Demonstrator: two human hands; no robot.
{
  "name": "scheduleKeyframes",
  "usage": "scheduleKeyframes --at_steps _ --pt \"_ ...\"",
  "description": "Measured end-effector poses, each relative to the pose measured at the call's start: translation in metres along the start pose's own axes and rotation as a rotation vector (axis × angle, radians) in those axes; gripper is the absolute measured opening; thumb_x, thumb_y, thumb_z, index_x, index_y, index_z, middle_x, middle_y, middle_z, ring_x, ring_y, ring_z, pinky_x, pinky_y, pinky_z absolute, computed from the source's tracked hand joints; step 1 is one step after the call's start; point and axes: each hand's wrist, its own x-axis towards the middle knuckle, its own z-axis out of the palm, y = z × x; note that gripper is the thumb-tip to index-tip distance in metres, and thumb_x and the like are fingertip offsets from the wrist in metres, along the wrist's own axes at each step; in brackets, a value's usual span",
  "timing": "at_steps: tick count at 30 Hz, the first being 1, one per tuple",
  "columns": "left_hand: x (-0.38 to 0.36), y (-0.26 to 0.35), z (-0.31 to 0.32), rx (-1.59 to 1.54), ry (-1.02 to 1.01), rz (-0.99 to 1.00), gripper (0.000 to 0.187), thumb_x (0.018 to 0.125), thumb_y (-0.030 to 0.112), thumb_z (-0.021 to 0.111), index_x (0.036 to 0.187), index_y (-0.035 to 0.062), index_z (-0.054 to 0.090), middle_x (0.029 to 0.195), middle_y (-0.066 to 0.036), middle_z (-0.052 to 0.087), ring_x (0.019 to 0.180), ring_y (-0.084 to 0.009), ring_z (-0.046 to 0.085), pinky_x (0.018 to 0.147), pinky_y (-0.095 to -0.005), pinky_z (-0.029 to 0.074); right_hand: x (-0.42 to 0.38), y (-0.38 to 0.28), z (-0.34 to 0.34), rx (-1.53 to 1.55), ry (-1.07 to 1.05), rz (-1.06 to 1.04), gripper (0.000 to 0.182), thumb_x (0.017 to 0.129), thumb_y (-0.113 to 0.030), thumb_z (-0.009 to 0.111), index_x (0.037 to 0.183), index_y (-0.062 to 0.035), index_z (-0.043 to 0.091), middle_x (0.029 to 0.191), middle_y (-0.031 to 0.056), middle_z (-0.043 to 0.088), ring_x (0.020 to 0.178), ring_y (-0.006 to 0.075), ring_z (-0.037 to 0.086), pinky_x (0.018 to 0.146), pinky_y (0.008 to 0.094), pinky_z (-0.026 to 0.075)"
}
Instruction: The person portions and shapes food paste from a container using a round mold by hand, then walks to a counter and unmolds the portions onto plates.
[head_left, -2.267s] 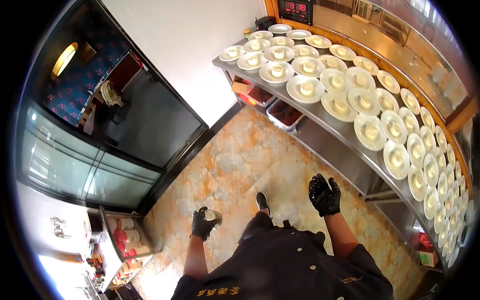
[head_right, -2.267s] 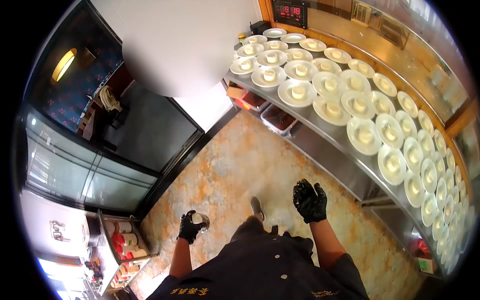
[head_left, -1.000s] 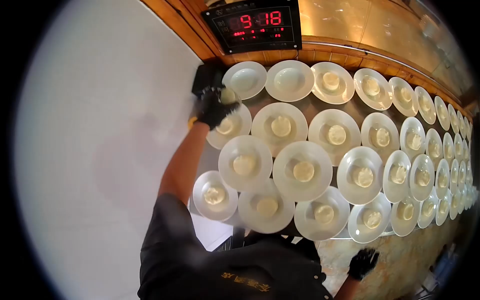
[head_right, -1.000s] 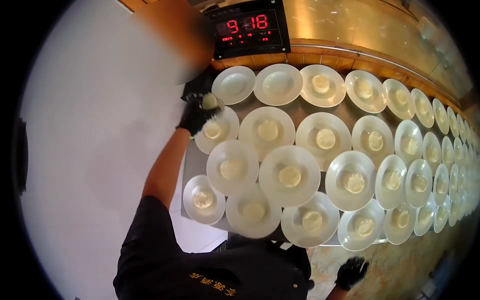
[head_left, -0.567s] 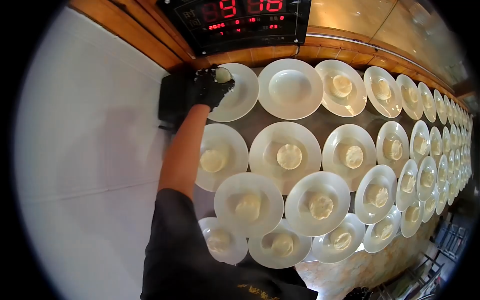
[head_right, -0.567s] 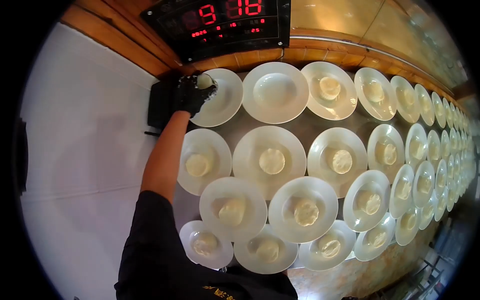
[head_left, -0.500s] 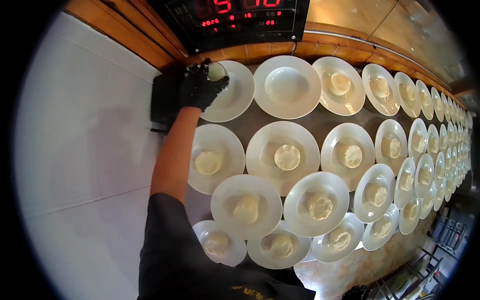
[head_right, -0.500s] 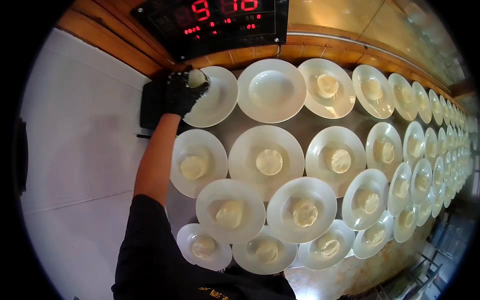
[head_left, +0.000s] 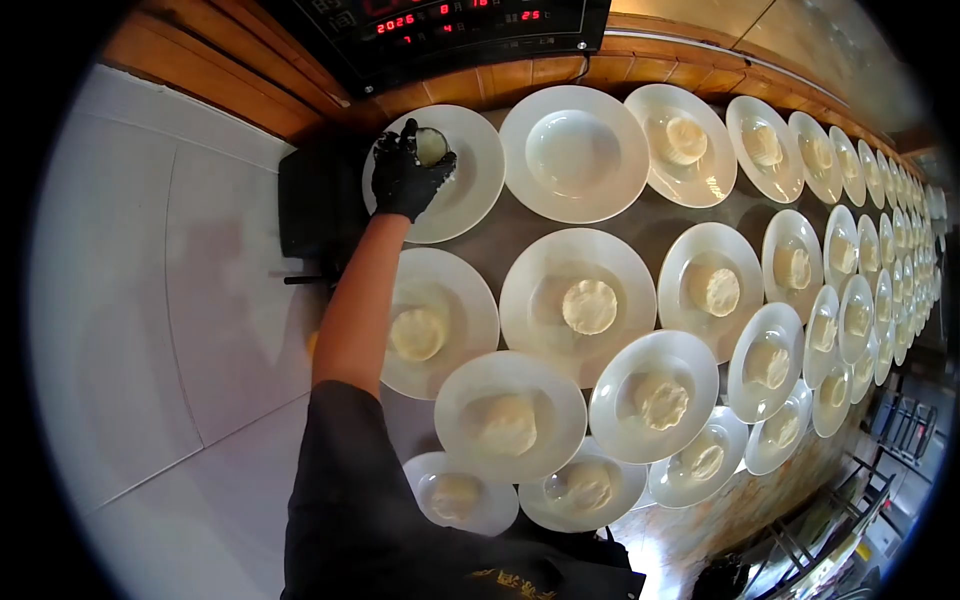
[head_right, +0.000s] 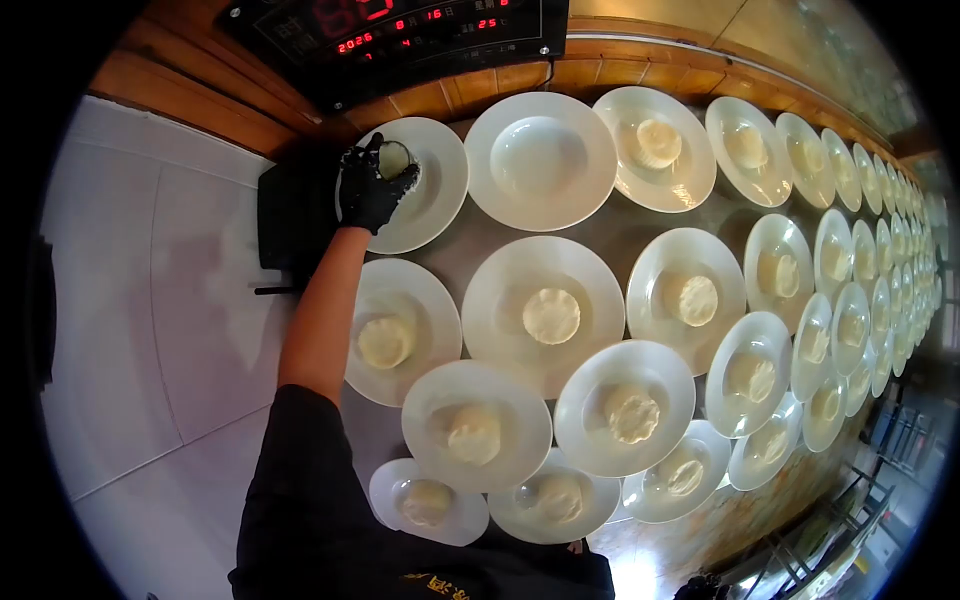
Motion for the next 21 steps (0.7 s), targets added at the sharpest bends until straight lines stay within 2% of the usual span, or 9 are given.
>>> scheduleKeyframes --at_steps 2,6,10,13,17,18,20,21 --pt "0.001 -0.009 0.008 0.015 0.014 0.012 0.076 0.074 0.05 0.081 0.128 -0.0003 0.062 0.112 -0.022 0.069 0.107 -0.042 0.061 0.099 -0.0514 0.046 0.005 -0.001 0.0 0.022 -0.165 0.102 0.03 0.096 -0.021 0.062 0.114 0.0029 0.067 0.1 0.0161 0.074 0.091 0.0275 0.07 0.089 0.0435 0.055" --pt "-0.002 -0.007 -0.007 -0.093 -0.038 -0.03 0.071 0.076 0.054 0.079 0.123 0.0021 0.065 0.117 -0.02 0.069 0.111 -0.0403 0.06 0.103 -0.051 0.043 -0.008 0.018 0.033 0.058 -0.14 0.132 0.029 0.096 -0.022 0.062 0.109 0.0029 0.069 0.097 0.017 0.074 0.09 0.029 0.069 0.088 0.0431 0.055" --pt "0.003 -0.008 -0.004 -0.084 0.003 -0.032 0.068 0.076 0.054 0.079 0.119 0.0017 0.067 0.115 -0.019 0.069 0.108 -0.0398 0.061 0.102 -0.051 0.044 0.01 0.005 0.0 0.005 -0.08 0.107 0.032 0.096 -0.023 0.063 0.114 0.0024 0.068 0.103 0.0178 0.073 0.093 0.0309 0.069 0.093 0.0428 0.054" --pt "0.005 -0.014 -0.001 -0.088 0.052 0.079 0.073 0.073 0.05 0.082 0.124 0.0011 0.064 0.107 -0.024 0.067 0.102 -0.0417 0.062 0.098 -0.0508 0.046 0.035 -0.02 -0.041 -0.206 -0.216 0.068 0.048 0.106 -0.041 0.043 0.115 -0.0041 0.073 0.113 0.0161 0.074 0.098 0.0288 0.073 0.084 0.0427 0.059" --pt "0.01 -0.015 -0.012 -0.029 0.029 0.071 0.072 0.072 0.05 0.082 0.121 0.0002 0.065 0.104 -0.023 0.067 0.102 -0.0414 0.062 0.098 -0.0508 0.046 0.038 -0.023 -0.038 -0.176 -0.245 0.114 0.048 0.106 -0.04 0.044 0.117 -0.0025 0.072 0.112 0.0159 0.075 0.1 0.03 0.073 0.083 0.0438 0.059" --pt "0.014 -0.009 -0.031 -0.036 -0.001 0.055 0.072 0.072 0.05 0.082 0.12 -0.0004 0.065 0.105 -0.023 0.067 0.103 -0.0419 0.061 0.099 -0.051 0.046 0.037 -0.029 -0.043 -0.181 -0.23 0.1 0.048 0.106 -0.041 0.044 0.118 -0.0022 0.071 0.111 0.0157 0.075 0.099 0.0299 0.073 0.083 0.0438 0.059" --pt "0.014 -0.008 -0.029 -0.058 -0.01 0.044 0.075 0.072 0.053 0.081 0.121 -0.0025 0.065 0.105 -0.024 0.068 0.102 -0.0424 0.061 0.098 -0.0519 0.046 0.032 -0.025 -0.028 -0.146 -0.166 0.106 0.049 0.106 -0.041 0.045 0.118 -0.001 0.071 0.106 0.0146 0.076 0.095 0.0281 0.073 0.081 0.0419 0.059" --pt "0.015 -0.008 -0.028 -0.07 -0.014 0.038 0.077 0.073 0.054 0.08 0.121 -0.0036 0.065 0.105 -0.025 0.068 0.101 -0.0427 0.061 0.097 -0.0524 0.046 0.037 -0.026 -0.034 -0.171 -0.232 0.112 0.048 0.106 -0.041 0.046 0.117 -0.0012 0.071 0.105 0.0142 0.076 0.093 0.0271 0.073 0.08 0.0408 0.059"
